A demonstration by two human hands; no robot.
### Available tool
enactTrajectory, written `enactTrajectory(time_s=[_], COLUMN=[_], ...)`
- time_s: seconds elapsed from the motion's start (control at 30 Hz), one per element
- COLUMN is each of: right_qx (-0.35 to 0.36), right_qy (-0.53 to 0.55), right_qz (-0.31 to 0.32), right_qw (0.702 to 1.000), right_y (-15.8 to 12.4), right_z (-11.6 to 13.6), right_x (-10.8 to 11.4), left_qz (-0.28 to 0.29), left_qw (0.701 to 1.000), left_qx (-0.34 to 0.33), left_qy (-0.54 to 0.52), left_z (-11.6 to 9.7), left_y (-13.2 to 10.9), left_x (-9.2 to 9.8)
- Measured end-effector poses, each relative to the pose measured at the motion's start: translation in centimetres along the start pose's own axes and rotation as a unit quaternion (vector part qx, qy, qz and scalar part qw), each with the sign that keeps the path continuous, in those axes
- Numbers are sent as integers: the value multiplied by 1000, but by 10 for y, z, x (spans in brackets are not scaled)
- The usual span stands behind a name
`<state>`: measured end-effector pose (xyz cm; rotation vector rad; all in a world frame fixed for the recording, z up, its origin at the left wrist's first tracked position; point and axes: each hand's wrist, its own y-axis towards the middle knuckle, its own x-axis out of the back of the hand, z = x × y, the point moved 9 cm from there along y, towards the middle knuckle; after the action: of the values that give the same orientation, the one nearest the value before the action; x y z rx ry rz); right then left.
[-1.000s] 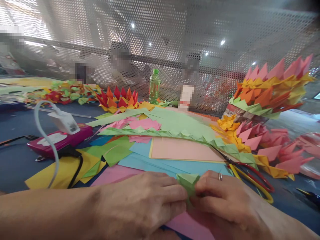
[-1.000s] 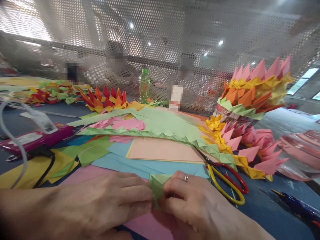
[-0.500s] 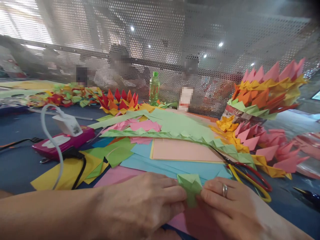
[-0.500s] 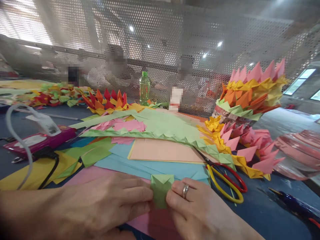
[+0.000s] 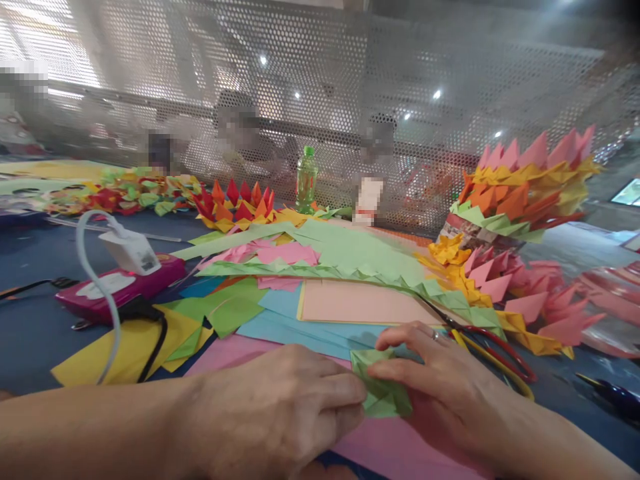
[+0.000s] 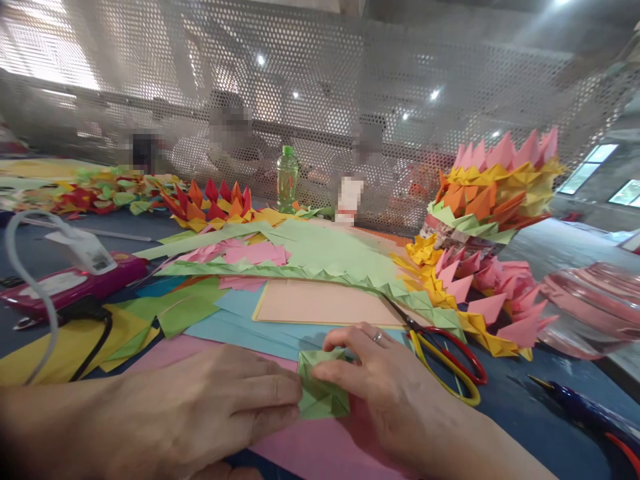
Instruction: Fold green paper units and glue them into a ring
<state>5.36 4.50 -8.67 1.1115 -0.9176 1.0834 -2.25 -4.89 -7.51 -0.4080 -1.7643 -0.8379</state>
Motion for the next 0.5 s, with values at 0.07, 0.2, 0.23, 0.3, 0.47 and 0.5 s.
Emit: enactTrajectory(time_s=[0.07,0.2,0.23,0.3,0.47,0.5], right_qx=[-6,-7,-5,-8,4,10], right_qy=[16,43,54,74,102,110], right_qz=[10,10,6,-3,-33,-44], right_qw=[1000,999,999,997,994,993], right_y=[0,0,0,0,-1,-1], right_z=[0,-2,-2,-5,-1,2], right_x=[-3,-5,-5,-5,-4,-3], left_qz=[5,17,13,-5,19,26], left_qw=[1000,1000,1000,1000,1000,1000], left_qx=[3,6,6,4,-11,-10], left_qy=[-2,5,10,14,-6,-2], left_z=[0,-1,-1,0,1,2], left_y=[1,1,1,1,4,5], left_x=[1,-1,-1,2,1,1])
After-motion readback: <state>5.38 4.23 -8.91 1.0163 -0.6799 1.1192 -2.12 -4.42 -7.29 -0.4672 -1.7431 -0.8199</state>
